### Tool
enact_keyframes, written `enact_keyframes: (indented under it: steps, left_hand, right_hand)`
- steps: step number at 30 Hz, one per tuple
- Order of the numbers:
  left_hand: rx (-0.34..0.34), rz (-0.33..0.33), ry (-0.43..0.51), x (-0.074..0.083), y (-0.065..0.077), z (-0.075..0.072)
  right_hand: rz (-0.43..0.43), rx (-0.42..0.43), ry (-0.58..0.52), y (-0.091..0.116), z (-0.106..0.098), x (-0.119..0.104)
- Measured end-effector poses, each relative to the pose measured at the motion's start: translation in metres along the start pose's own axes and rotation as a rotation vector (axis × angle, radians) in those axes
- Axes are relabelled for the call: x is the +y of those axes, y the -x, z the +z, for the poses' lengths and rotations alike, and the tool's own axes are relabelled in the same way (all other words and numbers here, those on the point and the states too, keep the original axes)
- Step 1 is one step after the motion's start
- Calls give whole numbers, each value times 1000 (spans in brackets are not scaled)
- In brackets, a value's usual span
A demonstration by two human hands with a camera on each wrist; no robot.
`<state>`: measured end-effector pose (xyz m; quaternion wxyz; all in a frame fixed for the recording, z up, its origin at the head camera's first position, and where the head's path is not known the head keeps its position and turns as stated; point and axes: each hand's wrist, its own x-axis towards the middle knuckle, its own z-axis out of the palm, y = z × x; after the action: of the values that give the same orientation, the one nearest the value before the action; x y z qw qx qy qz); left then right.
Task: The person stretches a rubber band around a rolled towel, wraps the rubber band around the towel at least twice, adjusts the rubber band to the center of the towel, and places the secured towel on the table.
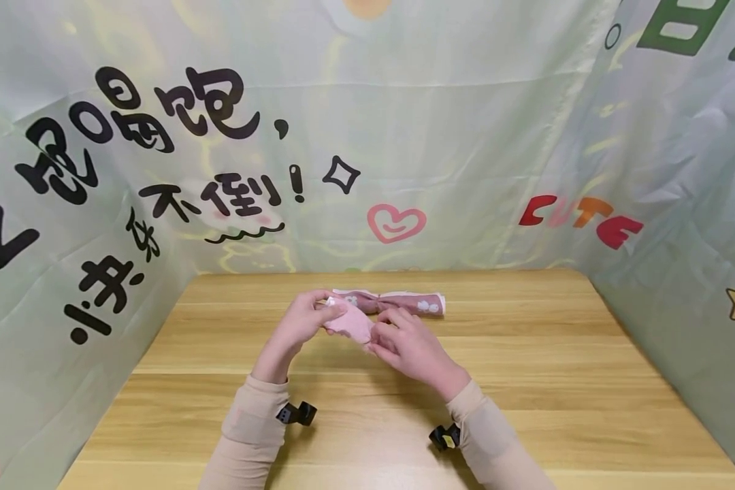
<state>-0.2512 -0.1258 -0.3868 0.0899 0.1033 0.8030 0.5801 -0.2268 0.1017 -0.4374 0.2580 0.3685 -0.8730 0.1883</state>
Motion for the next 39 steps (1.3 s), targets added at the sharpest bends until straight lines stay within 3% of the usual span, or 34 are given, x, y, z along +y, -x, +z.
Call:
enact_keyframes:
  steps: [9, 15, 19, 28, 39]
  left_hand:
    - [-55, -7, 61, -1, -2, 3]
    - [-56, -11, 113, -1, -1, 2]
    - [-47, -16, 136, 0, 0, 2]
    - [-65, -27, 197, 1, -1, 3]
    - [-53, -38, 221, 1, 0, -2]
  right_hand:
    - [-99, 80, 4, -1, 0, 0]
    - [-110, 73, -36, -1, 1, -1]
    - [-111, 41, -59, -1, 2, -4]
    - [-83, 21, 108, -1, 4, -7]
    - [-9, -57, 162, 3, 6, -4]
